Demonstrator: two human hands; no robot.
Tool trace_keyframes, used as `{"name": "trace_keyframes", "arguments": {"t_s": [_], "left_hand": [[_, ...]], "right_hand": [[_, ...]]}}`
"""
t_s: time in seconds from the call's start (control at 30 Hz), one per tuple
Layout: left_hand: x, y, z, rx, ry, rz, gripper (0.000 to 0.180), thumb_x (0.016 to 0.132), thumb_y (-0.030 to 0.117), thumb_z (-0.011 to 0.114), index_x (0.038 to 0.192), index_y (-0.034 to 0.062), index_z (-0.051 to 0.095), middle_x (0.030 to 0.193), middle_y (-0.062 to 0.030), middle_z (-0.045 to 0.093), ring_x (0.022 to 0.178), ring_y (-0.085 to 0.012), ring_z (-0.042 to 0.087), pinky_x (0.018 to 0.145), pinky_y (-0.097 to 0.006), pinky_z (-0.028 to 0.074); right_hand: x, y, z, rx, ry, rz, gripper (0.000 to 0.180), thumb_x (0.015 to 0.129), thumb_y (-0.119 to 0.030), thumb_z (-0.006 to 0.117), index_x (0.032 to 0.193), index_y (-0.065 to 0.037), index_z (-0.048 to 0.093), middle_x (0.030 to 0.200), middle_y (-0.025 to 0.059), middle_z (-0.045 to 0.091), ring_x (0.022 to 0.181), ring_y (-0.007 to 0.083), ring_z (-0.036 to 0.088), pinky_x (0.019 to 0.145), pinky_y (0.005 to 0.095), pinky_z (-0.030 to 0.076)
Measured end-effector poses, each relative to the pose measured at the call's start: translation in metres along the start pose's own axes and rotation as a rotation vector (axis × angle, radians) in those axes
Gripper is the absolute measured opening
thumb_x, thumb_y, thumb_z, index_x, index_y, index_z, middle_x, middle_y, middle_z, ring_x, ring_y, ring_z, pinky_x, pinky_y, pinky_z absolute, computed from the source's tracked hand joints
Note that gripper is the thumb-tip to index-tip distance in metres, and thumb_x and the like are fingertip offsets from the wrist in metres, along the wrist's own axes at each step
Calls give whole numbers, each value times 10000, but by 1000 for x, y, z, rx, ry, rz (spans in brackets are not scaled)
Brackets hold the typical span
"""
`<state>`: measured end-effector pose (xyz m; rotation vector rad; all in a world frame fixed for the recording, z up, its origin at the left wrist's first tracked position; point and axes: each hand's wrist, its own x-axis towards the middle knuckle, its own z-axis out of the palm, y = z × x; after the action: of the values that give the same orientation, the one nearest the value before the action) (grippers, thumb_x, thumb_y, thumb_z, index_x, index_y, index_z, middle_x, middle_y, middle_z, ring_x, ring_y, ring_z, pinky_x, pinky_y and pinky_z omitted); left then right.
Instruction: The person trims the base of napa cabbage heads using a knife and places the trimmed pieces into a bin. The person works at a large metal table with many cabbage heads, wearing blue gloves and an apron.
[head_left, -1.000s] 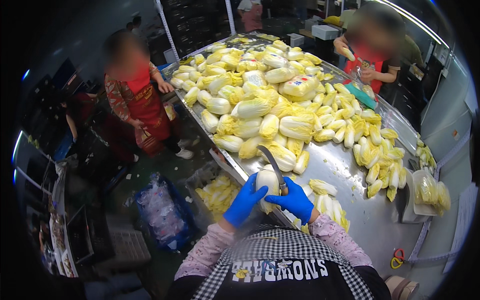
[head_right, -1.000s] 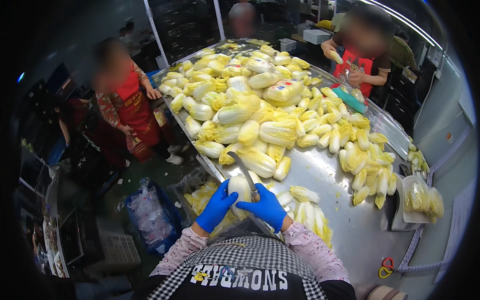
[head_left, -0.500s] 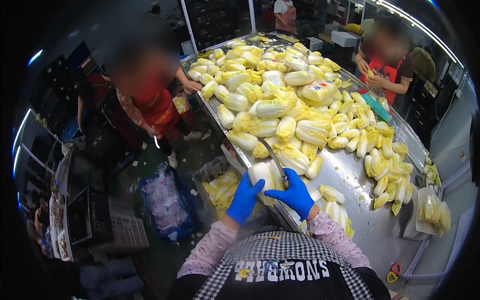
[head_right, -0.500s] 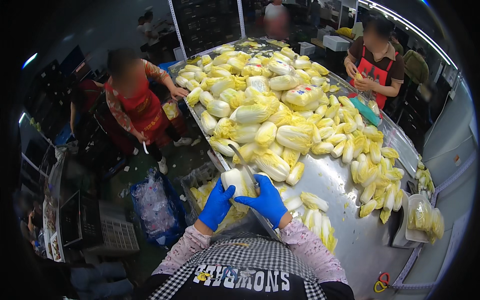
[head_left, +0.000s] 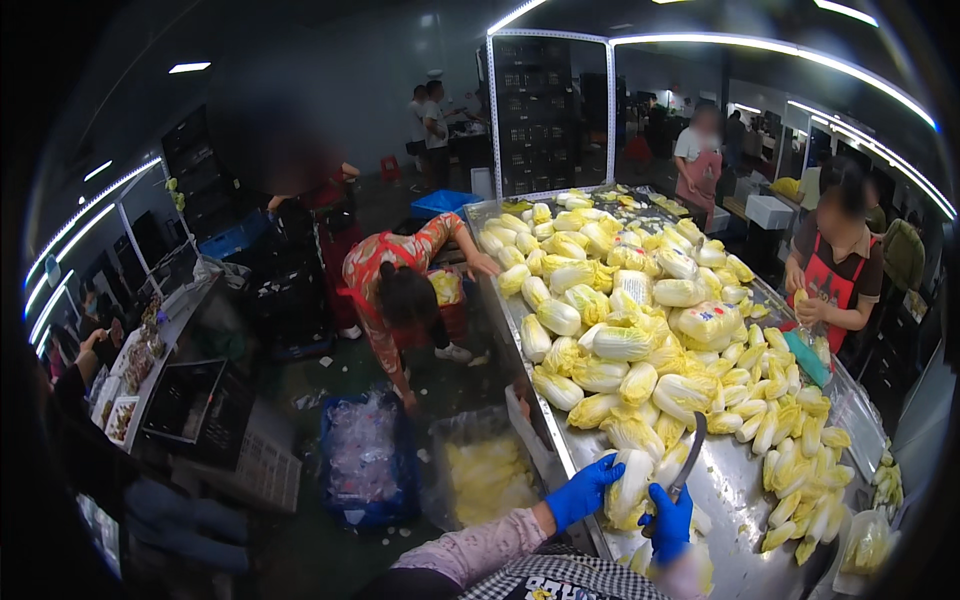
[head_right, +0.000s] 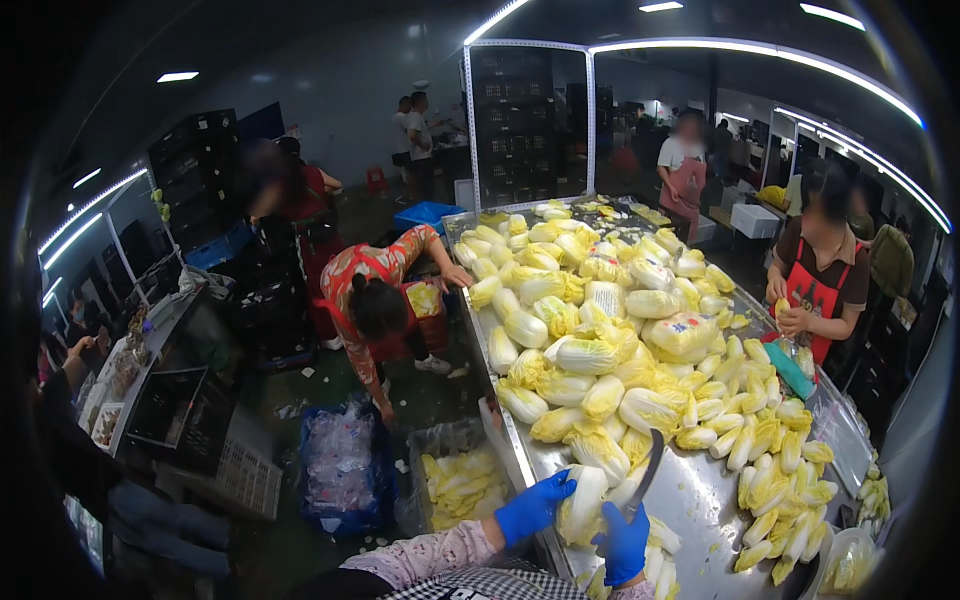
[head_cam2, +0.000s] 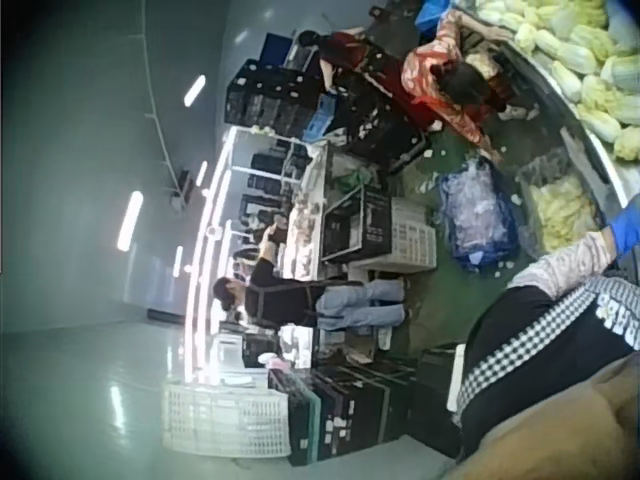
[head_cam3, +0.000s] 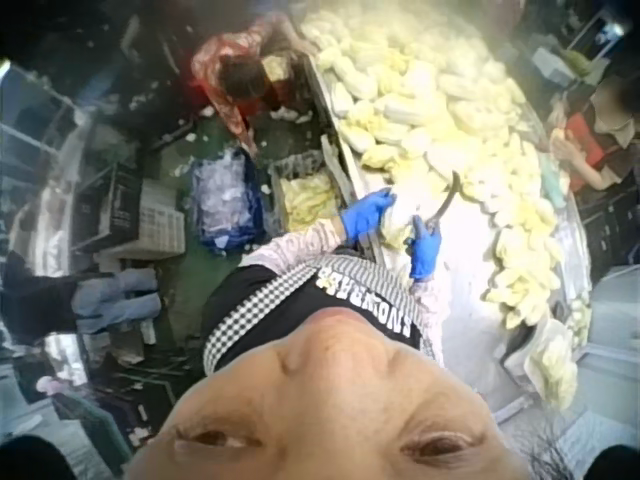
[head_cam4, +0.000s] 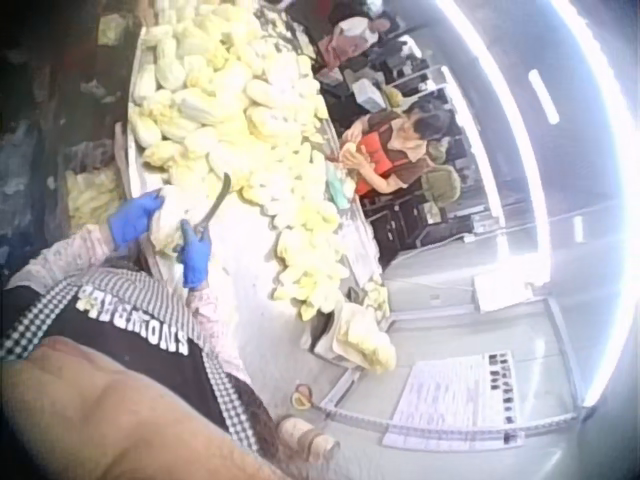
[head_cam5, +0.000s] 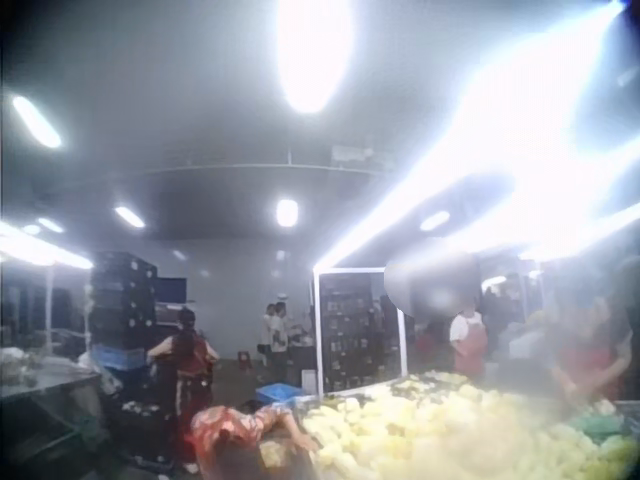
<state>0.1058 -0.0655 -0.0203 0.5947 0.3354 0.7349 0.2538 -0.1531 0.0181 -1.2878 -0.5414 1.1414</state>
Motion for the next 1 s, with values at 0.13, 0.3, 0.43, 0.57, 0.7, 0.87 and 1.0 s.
{"name": "trace_keyframes", "arguments": {"t_s": [0.13, 0.3, 0.43, 0.57, 0.7, 0.87, 1.0], "left_hand": [[15, -19, 6, 63, 144, -72, 511, 888, 246, 621, 1300, 16, 425, 1188, -106, 557, 1065, -204, 563, 914, -323, 472], [18, -41, 29, 505, 139, 30, 606, 843, 286, 680, 1303, 4, 403, 1219, -98, 518, 1095, -180, 510, 935, -290, 425], [24, -44, 23, 191, -138, -261, 539, 862, 239, 649, 1296, 22, 415, 1212, -77, 515, 1099, -137, 487, 936, -262, 412], [12, -50, 25, 311, -77, -169, 538, 864, 240, 644, 1292, 17, 406, 1191, -78, 520, 1082, -141, 495, 928, -267, 418], [14, -44, 30, 603, -49, -116, 604, 831, 293, 684, 1279, 6, 397, 1185, -104, 513, 1083, -162, 496, 927, -279, 420], [11, -46, 41, 719, 17, -73, 603, 821, 319, 695, 1248, 3, 410, 1156, -114, 525, 1068, -176, 505, 922, -286, 421], [10, -50, 45, 814, 38, -30, 594, 820, 315, 697, 1241, 4, 416, 1146, -110, 531, 1071, -175, 504, 925, -288, 417]], "right_hand": [[0, 3, -29, -55, 10, 1, 330, 819, -120, 642, 1104, -59, 487, 765, 67, 560, 439, 158, 526, 336, 272, 428], [-21, 1, -31, -232, 62, 62, 395, 839, -205, 653, 1146, -64, 450, 686, 71, 564, 415, 166, 533, 321, 267, 383], [-23, -4, -37, -297, -18, 180, 504, 820, -217, 677, 1227, -66, 422, 672, 66, 562, 431, 156, 529, 341, 267, 393], [-24, 0, -48, -276, -127, 152, 540, 792, -184, 694, 1242, -59, 423, 753, 66, 583, 466, 152, 542, 370, 269, 419], [-23, -2, -50, -319, -204, 96, 574, 753, -130, 713, 1246, -46, 431, 846, 67, 609, 527, 146, 567, 408, 260, 438], [-15, -3, -57, -336, -257, 129, 597, 727, -109, 730, 1246, -40, 443, 906, 78, 627, 605, 134, 588, 457, 245, 452], [-10, 5, -69, -362, -267, 77, 577, 723, -108, 735, 1224, -38, 458, 884, 82, 629, 576, 132, 580, 453, 243, 449]]}}
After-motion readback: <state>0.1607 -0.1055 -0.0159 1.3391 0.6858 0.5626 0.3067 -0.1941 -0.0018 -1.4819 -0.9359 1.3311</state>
